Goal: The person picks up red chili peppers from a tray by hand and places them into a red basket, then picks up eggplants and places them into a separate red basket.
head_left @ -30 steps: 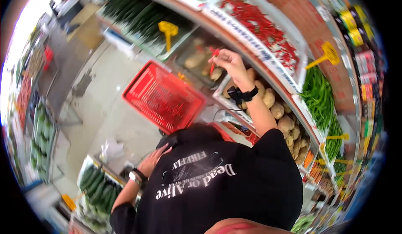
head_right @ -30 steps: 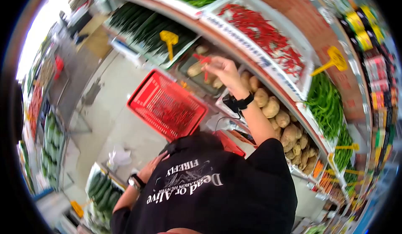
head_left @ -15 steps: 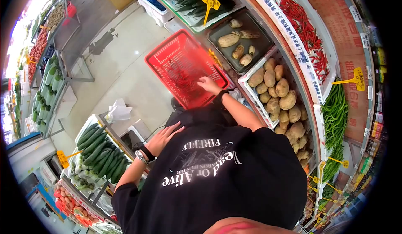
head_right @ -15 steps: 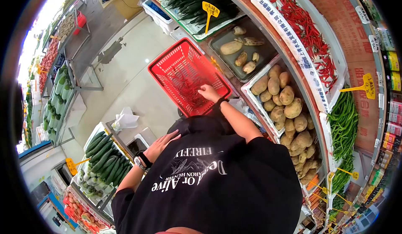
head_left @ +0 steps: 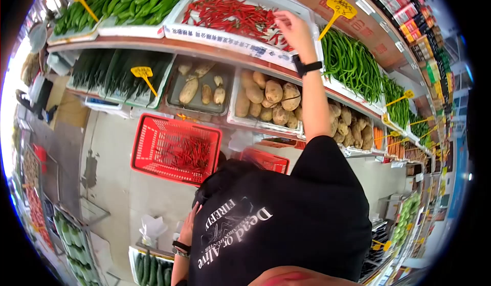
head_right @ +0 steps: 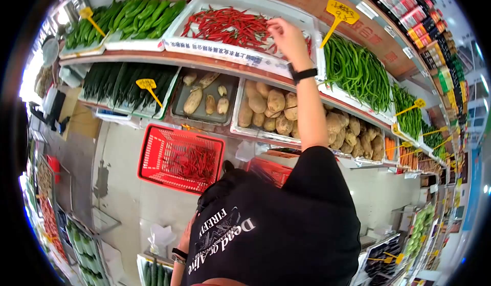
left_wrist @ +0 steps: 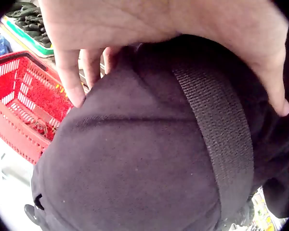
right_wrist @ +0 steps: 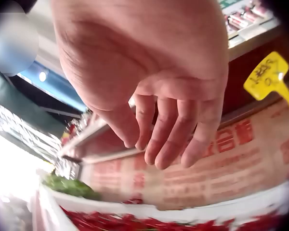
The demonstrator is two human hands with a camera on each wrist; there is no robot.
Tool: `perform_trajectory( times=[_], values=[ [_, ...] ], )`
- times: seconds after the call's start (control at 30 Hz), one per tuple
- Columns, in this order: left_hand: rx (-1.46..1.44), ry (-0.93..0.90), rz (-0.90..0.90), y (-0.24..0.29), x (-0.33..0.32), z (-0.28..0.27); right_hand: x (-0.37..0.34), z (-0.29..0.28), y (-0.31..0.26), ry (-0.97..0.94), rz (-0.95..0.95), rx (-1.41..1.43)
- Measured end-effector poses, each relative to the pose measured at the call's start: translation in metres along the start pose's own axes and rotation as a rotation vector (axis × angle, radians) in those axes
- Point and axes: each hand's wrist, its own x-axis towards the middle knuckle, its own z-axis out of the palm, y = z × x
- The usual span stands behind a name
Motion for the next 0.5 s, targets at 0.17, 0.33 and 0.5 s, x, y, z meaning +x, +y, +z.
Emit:
perform_trajectory(
  times=[0.17,0.33,0.5],
  values=[
    [0.113,-0.037,0.072,0.005,0.01,-0.005,0.02,-0.041,0.105,-0.37,0.05,-0.395],
    [0.056,-0.071,0.003,0.005,0.012,-0.01,0.02,-0.018,0.152,-0.524,0.014,-0.431],
    [0.062,-0.073,-0.041,0.011,0.013,-0.012,0.03,0.002,0.163,-0.534,0.19,-0.355]
  ],
)
